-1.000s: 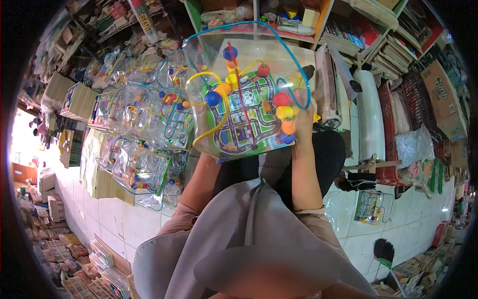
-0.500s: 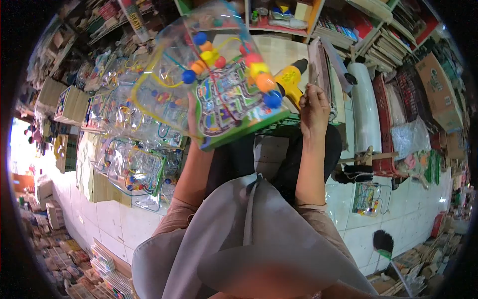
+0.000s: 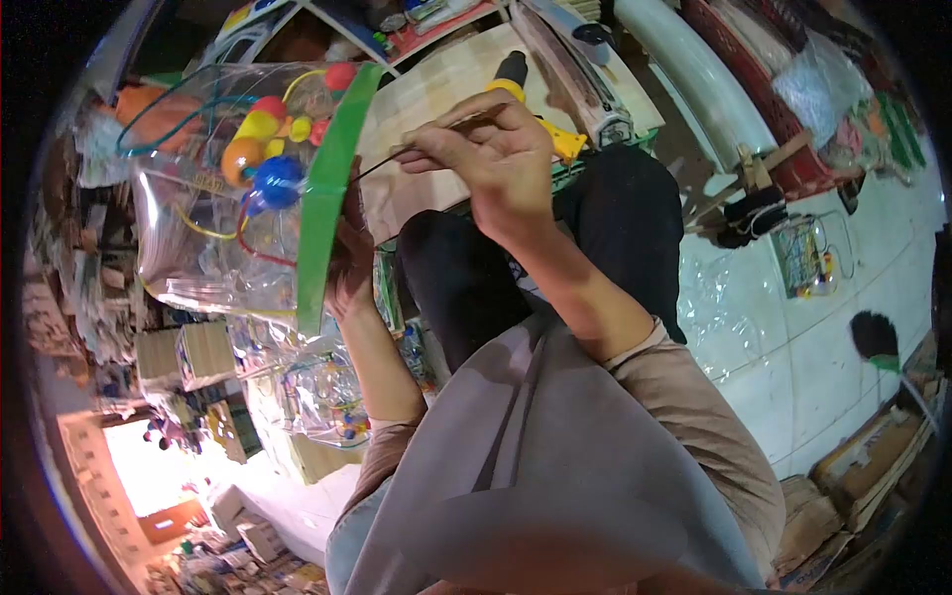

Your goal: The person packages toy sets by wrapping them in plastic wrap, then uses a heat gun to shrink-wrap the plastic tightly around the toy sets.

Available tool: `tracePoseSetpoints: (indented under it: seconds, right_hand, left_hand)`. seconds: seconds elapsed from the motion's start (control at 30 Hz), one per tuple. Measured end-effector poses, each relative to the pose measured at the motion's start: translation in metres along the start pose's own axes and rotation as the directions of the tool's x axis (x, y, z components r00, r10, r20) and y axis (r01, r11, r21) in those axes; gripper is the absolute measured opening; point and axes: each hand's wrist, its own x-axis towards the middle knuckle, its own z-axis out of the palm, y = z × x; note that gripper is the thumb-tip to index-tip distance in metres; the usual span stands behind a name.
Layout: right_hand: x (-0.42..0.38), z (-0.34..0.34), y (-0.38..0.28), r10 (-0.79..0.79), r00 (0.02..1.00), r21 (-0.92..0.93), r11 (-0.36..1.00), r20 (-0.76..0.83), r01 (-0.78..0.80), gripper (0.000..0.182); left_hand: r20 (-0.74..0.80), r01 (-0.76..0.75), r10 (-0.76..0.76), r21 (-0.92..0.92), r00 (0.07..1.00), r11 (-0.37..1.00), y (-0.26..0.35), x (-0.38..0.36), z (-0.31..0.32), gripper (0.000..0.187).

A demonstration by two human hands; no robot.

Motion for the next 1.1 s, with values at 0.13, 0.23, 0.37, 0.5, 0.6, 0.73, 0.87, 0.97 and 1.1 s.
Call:
tracePoseSetpoints:
  seconds: [0.13, 0.23, 0.37, 0.5, 0.6, 0.73, 0.87, 0.97, 1.1]
  right_hand:
    - [0.002, 0.006, -0.008, -0.061, 0.996, 0.008, 0.998, 0.067, 0.060, 0.014]
    - [0.003, 0.009, -0.020, -0.091, 0.991, -0.021, 0.995, 0.095, 0.093, 0.013]
    - [0.006, 0.005, -0.026, -0.182, 0.980, -0.002, 0.983, 0.076, 0.183, 0.013]
    - [0.013, 0.003, -0.029, -0.154, 0.985, 0.025, 0.988, 0.083, 0.152, 0.014]
    - [0.014, 0.002, -0.030, -0.125, 0.985, 0.005, 0.992, 0.120, 0.126, 0.014]
    - [0.014, 0.001, -0.030, -0.038, 0.993, -0.014, 0.999, 0.112, 0.040, 0.014]
    - [0.014, -0.005, -0.030, 0.060, 0.993, -0.061, 0.997, 0.102, -0.054, 0.018]
    - [0.004, -0.010, -0.040, 0.120, 0.986, -0.089, 0.990, 0.114, -0.110, 0.026]
    - [-0.021, -0.007, -0.041, 0.283, 0.954, -0.119, 0.955, 0.093, -0.272, 0.024]
  left_hand:
    - [0.101, 0.068, -0.070, 0.026, 0.992, 0.997, -0.009, 0.004, 0.007, 0.068]
    - [0.096, 0.080, -0.078, -0.018, 0.992, 0.997, -0.019, 0.006, 0.017, 0.070]
    - [0.049, 0.086, -0.081, -0.106, 0.996, 0.991, -0.027, 0.005, 0.022, 0.072]
    - [0.038, 0.096, -0.093, -0.091, 0.995, 0.991, -0.031, 0.004, 0.020, 0.071]
    - [0.021, 0.087, -0.085, -0.079, 0.996, 0.993, -0.035, 0.005, 0.020, 0.070]
    - [-0.011, 0.100, -0.100, -0.036, 0.995, 0.994, -0.045, 0.005, 0.023, 0.069]
    - [-0.047, 0.080, -0.081, -0.035, 0.996, 0.996, -0.046, 0.008, 0.022, 0.068]
    - [-0.031, 0.092, -0.096, -0.107, 0.995, 0.990, -0.047, 0.010, 0.020, 0.072]
    - [-0.012, 0.067, -0.070, -0.156, 0.997, 0.985, -0.042, 0.006, 0.025, 0.077]
